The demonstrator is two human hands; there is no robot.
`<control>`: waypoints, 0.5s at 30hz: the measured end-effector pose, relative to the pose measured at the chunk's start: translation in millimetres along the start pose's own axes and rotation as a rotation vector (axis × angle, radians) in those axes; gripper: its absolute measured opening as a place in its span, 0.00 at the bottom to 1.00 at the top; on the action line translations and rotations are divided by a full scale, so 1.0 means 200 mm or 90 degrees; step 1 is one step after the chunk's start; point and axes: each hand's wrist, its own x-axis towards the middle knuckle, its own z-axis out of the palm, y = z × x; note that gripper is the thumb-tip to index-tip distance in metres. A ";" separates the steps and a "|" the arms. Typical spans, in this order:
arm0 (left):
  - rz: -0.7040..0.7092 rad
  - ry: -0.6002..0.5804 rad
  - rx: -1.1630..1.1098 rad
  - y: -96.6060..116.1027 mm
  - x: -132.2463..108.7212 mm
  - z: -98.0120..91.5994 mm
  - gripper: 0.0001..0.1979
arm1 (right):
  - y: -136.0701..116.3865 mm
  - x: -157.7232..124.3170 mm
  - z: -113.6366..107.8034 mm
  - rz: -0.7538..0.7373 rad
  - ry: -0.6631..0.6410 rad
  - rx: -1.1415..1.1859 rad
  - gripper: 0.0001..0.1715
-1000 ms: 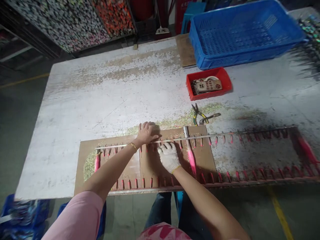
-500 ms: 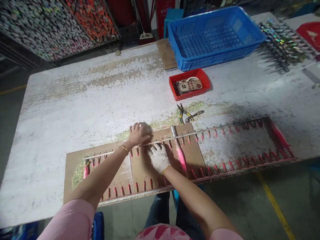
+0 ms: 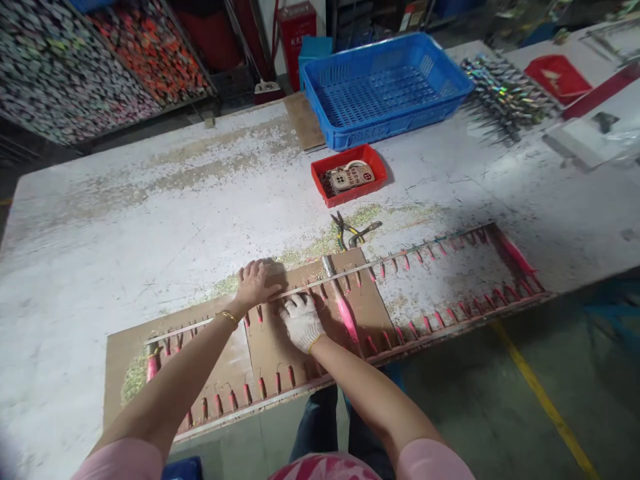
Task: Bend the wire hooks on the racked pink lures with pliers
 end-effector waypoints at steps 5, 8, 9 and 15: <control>0.034 -0.023 0.013 0.10 0.05 0.00 0.40 | 0.00 0.00 -0.01 -0.005 0.005 -0.015 0.25; 0.000 -0.033 0.029 0.02 0.01 -0.02 0.41 | 0.00 0.00 -0.02 -0.009 0.011 -0.024 0.24; -0.009 -0.031 0.036 -0.03 -0.01 -0.02 0.41 | 0.00 0.00 -0.02 -0.009 0.013 -0.027 0.23; -0.138 0.101 0.006 -0.26 -0.33 0.01 0.28 | -0.02 -0.02 -0.05 0.007 0.057 -0.049 0.22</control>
